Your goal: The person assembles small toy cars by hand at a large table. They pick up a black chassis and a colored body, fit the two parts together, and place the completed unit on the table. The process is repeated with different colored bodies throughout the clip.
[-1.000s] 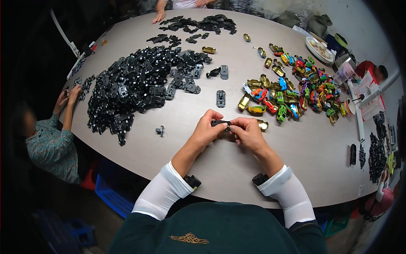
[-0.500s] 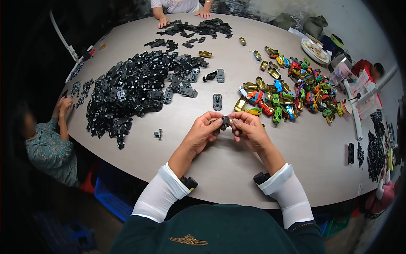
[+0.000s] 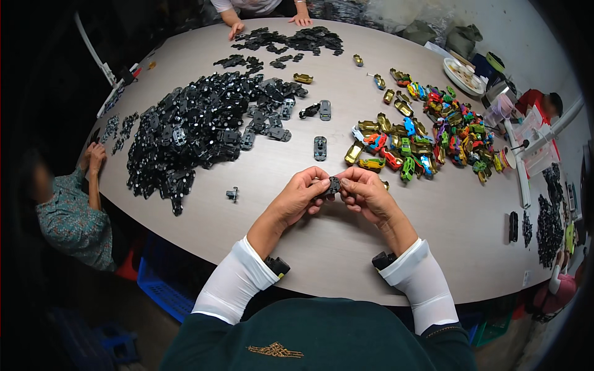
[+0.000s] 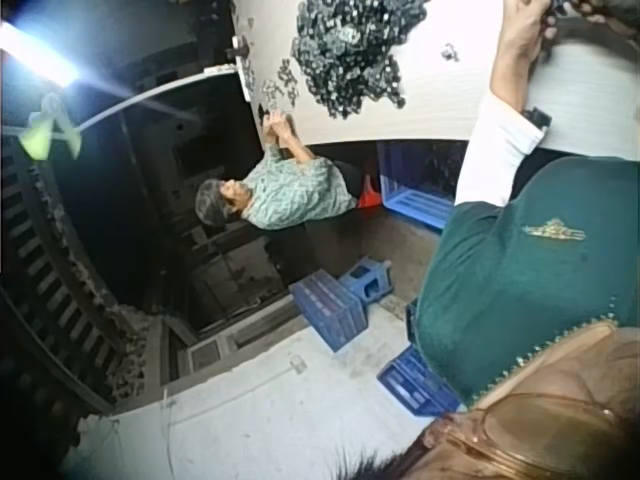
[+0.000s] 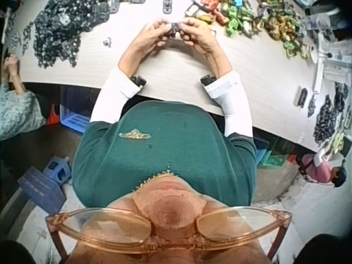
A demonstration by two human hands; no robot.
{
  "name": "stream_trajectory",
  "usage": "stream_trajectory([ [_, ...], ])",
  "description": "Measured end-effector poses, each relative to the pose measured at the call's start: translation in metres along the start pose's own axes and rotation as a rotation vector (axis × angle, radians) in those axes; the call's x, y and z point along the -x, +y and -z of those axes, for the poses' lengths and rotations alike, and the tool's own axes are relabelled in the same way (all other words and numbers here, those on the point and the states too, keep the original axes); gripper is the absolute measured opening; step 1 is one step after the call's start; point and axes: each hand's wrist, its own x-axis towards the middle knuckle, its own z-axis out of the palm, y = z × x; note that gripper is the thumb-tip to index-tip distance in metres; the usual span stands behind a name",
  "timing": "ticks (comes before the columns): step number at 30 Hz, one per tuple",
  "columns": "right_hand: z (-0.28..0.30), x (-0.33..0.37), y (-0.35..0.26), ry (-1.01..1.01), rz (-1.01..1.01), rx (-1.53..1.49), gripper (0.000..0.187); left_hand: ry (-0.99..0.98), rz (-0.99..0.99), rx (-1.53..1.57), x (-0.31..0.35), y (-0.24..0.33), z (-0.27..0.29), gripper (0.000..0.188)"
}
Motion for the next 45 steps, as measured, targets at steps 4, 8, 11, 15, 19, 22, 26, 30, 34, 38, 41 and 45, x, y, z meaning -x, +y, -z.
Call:
stream_trajectory([
  [4,-0.004,0.001,-0.001,0.014,0.037,0.104,0.014,0.015,-0.012,-0.024,0.0,-0.001,0.0,0.014],
  [8,-0.005,0.001,-0.002,0.01,0.055,0.172,0.015,0.037,-0.032,-0.017,-0.002,-0.005,0.003,0.014],
  [11,-0.006,0.002,-0.002,-0.006,0.054,0.17,0.017,0.032,-0.042,-0.001,-0.004,-0.007,0.005,0.014],
  [15,-0.003,0.002,-0.001,-0.062,0.029,-0.081,0.02,0.003,0.016,0.102,-0.001,-0.001,0.0,0.015],
  [19,-0.012,0.003,-0.003,-0.037,0.024,-0.091,0.02,0.002,0.041,0.123,-0.004,-0.003,0.006,0.016],
  [22,-0.014,0.004,0.001,-0.015,0.047,-0.034,0.019,0.016,0.068,0.111,-0.002,0.0,0.005,0.016],
  [26,-0.015,0.0,0.009,0.018,0.08,-0.072,0.018,0.015,0.07,0.118,-0.003,-0.001,0.005,0.016],
  [30,-0.013,-0.002,0.016,0.038,0.107,-0.08,0.015,0.006,0.064,0.117,-0.003,-0.002,0.007,0.016],
  [34,-0.013,-0.003,0.019,0.054,0.135,-0.049,0.014,0.026,0.043,0.08,-0.003,-0.003,0.007,0.017],
  [38,-0.013,-0.004,0.023,0.089,0.164,0.025,0.013,0.055,0.021,0.024,-0.003,-0.005,0.004,0.017],
  [41,-0.014,-0.003,0.023,0.106,0.168,0.081,0.012,0.076,0.014,-0.004,-0.003,-0.007,0.003,0.017],
  [45,-0.012,-0.005,0.024,0.123,0.184,0.206,0.011,0.089,-0.015,-0.058,-0.004,-0.01,0.008,0.015],
])
